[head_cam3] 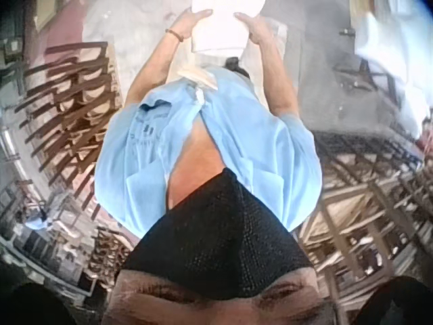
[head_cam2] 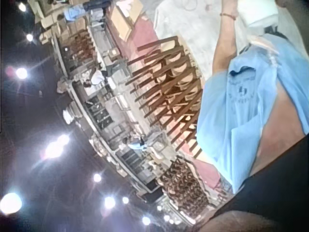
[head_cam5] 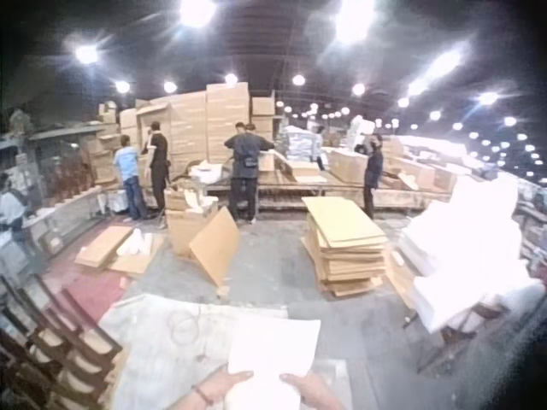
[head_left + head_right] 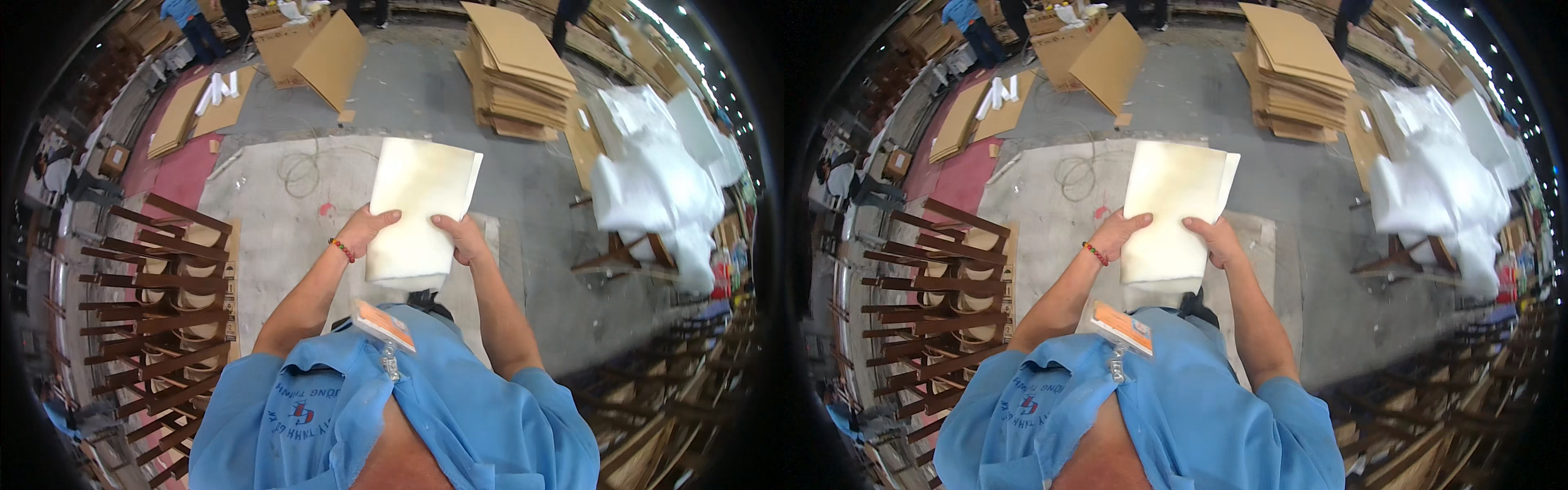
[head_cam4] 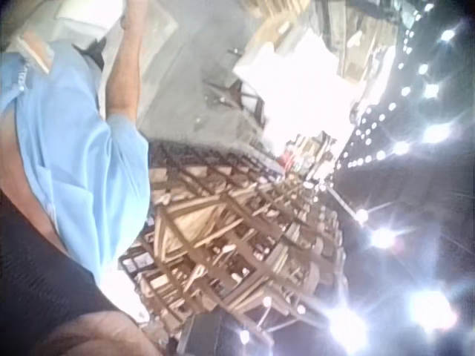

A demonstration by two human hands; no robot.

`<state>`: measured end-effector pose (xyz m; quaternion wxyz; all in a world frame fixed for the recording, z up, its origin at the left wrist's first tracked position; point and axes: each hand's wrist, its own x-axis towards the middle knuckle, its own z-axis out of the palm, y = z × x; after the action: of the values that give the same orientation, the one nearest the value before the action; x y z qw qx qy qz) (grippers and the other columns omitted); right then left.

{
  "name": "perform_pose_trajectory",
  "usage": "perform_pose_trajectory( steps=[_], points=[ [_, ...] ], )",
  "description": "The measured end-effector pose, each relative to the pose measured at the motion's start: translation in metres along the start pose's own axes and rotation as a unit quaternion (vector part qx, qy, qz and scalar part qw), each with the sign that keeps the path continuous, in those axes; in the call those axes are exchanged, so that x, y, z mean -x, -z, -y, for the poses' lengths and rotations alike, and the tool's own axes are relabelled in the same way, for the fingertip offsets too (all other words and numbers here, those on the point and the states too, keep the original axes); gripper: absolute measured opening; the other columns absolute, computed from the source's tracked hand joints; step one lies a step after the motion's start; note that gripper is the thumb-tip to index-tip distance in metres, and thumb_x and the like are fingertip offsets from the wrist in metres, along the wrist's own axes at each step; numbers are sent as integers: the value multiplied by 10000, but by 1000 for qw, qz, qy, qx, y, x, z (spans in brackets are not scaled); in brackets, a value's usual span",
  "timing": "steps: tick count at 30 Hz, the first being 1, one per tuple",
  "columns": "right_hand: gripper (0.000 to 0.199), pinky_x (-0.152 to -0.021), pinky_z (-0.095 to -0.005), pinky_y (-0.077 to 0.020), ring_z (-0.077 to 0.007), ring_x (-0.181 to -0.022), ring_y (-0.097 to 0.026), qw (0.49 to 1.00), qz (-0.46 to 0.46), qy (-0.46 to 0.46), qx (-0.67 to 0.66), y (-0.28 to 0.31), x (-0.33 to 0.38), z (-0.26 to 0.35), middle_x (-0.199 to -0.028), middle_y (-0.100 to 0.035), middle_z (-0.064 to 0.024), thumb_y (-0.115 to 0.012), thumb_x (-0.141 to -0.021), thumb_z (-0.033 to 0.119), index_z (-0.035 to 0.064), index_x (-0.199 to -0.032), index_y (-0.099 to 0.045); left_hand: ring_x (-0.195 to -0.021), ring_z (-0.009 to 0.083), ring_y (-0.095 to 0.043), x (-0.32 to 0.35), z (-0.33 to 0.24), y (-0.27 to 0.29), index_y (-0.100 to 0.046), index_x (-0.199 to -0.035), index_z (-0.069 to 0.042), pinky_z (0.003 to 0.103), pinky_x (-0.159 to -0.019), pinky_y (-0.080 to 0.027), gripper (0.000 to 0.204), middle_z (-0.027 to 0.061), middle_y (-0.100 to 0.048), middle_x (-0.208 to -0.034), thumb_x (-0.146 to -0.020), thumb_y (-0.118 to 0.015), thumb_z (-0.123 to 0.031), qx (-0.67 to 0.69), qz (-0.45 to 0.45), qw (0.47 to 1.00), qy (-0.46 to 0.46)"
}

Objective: The person retrieves white foam sheets from a plastic bag, walks to a workbench, and uses a utility knife to cut the foam into smaller rectangular pieces. The cut pieces are then placed on a nearby surface.

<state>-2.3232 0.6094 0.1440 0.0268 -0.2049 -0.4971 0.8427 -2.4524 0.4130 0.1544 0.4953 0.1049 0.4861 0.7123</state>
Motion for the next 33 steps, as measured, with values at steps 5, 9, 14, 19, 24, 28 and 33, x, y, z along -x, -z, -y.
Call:
perform_pose_trajectory(
  steps=[5,9,14,19,24,28,33],
  points=[
    [644,-979,-396,-469,-273,-1134,-578,995,80,-41,52,17,-111,73,-1257,-576,-155,-755,-777,138,-18,-1328,-458,-1111,196,-596,-76,-73,20,-494,-1305,0,327,-910,-518,499,125,-596,-1238,-898,-683,-218,14,3,1000,7],
    [615,-974,-395,-478,-270,-1135,-582,993,77,-57,63,30,-200,108,-1253,-582,-154,-744,-787,97,-15,-1323,-466,-1114,194,-594,-160,-108,52,-490,-1312,0,335,-941,-501,503,128,-595,-1239,-911,-665,-248,36,-33,999,9],
    [522,-936,-374,-506,-256,-1075,-617,995,68,-48,48,40,-332,151,-1209,-613,-150,-713,-801,52,-12,-1279,-512,-1049,194,-628,-289,-151,105,-512,-1274,10,337,-875,-539,461,114,-618,-1202,-923,-646,-257,27,-49,997,-52],
    [487,-932,-382,-514,-259,-1062,-625,996,-3,-45,74,39,-452,215,-1186,-626,-155,-711,-807,41,-13,-1257,-533,-1037,185,-634,-393,-245,155,-497,-1302,-3,343,-861,-545,519,106,-617,-1204,-904,-652,-299,-23,91,996,4],
    [486,-946,-403,-509,-257,-1076,-618,997,7,-37,61,31,-546,253,-1178,-630,-130,-721,-803,34,10,-1251,-533,-971,155,-640,-464,-329,190,-540,-1255,-17,338,-811,-540,499,86,-643,-1142,-880,-668,-319,-188,58,980,22],
    [524,-943,-412,-512,-262,-1099,-607,997,45,-52,48,23,-625,270,-1215,-607,-146,-724,-801,48,-1,-1278,-511,-907,137,-645,-515,-362,222,-572,-1221,-16,285,-742,-532,472,79,-658,-1089,-836,-715,-248,-131,-2,991,17],
    [586,-930,-409,-520,-265,-1112,-600,984,111,-128,48,24,-742,297,-1244,-586,-154,-737,-797,100,0,-1313,-477,-938,163,-654,-590,-397,273,-576,-1223,-10,318,-786,-542,478,100,-664,-1092,-822,-721,-226,-103,-82,991,23]
  ],
)
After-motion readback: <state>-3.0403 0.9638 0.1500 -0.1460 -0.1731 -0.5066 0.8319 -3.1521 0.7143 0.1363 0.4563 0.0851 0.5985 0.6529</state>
